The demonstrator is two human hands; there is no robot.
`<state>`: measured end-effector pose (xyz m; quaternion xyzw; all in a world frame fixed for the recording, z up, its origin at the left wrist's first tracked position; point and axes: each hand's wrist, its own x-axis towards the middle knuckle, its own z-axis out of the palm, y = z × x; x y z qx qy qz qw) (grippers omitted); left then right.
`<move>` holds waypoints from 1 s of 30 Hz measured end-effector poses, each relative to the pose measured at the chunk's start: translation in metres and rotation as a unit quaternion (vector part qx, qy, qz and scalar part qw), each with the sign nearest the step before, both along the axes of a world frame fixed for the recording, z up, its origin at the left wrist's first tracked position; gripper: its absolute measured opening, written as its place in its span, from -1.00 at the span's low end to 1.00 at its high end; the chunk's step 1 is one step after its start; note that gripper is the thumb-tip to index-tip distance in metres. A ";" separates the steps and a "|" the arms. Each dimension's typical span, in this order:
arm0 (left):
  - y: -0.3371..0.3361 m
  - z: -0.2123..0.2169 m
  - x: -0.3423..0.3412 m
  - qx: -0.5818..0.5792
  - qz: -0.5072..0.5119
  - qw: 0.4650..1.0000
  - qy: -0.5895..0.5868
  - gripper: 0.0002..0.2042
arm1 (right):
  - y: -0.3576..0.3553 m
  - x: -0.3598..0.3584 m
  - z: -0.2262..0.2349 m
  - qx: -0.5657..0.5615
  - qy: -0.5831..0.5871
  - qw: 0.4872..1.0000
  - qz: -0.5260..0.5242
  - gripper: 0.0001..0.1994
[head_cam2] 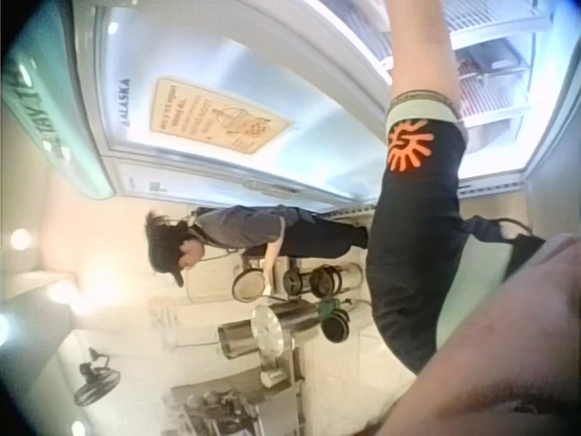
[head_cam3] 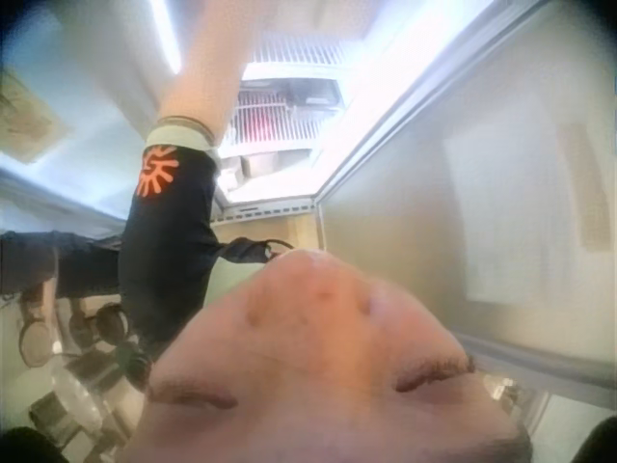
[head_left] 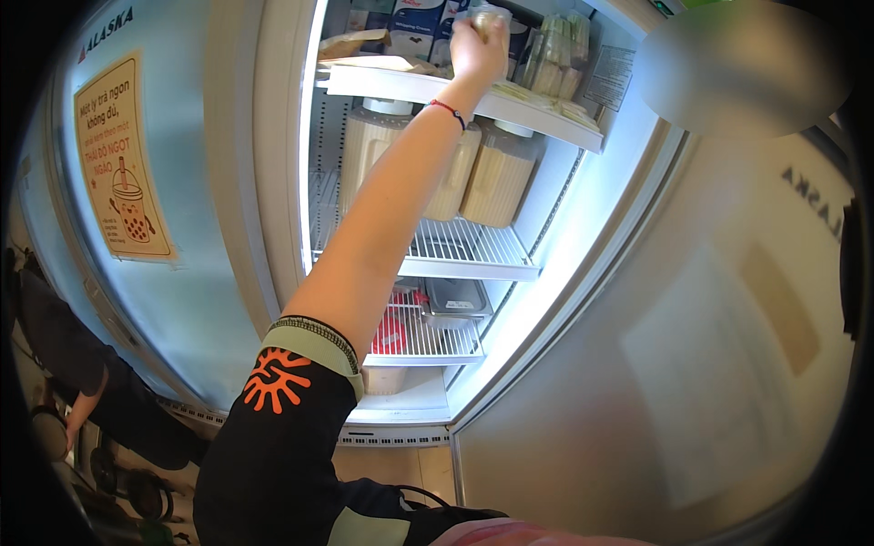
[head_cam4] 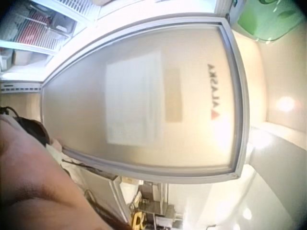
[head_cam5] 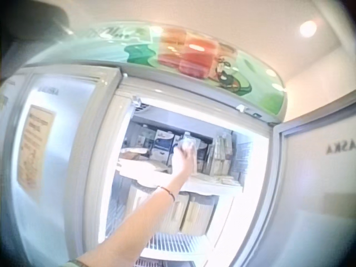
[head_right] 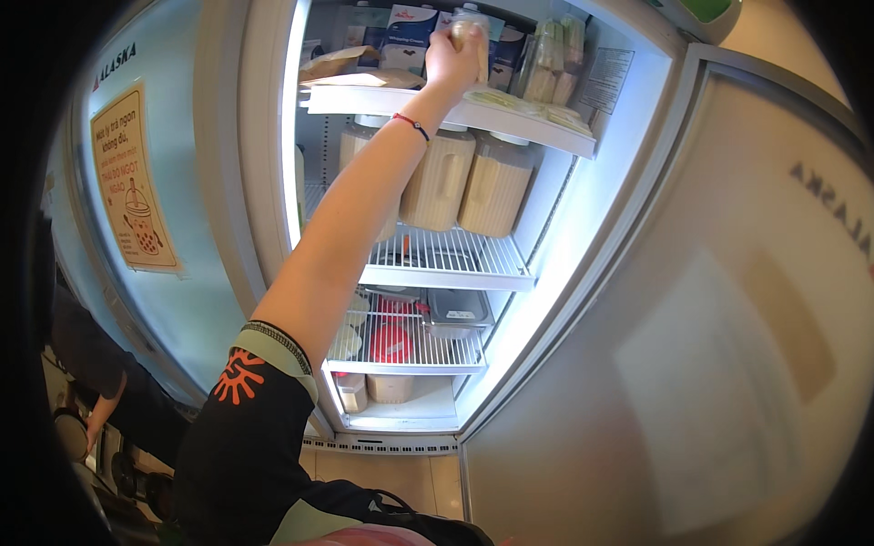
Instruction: The person attaches a clear plastic lid and a white seal to a food container, سپس walks across a kitchen to retrieve a plastic-wrapped stack of items from a refrigerator.
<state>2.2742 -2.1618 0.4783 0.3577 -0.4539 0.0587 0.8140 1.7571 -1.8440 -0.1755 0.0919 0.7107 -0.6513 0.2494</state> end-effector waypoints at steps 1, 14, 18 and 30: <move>-0.001 0.001 0.002 -0.043 -0.021 0.995 0.090 -0.50 | -0.005 0.002 -0.003 -0.003 -0.005 1.000 -0.004 -0.52; 0.049 -0.096 -0.049 -0.306 -0.015 0.931 -0.200 -0.37 | -0.030 0.090 -0.001 -0.206 -0.084 0.975 0.025 -0.49; 0.164 -0.359 -0.099 0.073 -0.311 0.773 -0.548 -0.42 | -0.038 0.207 0.055 -0.144 -0.044 0.930 0.334 -0.60; 0.558 -0.539 0.114 0.480 0.086 0.869 0.085 -0.56 | -0.020 0.351 0.040 -0.014 0.170 0.104 0.980 -0.50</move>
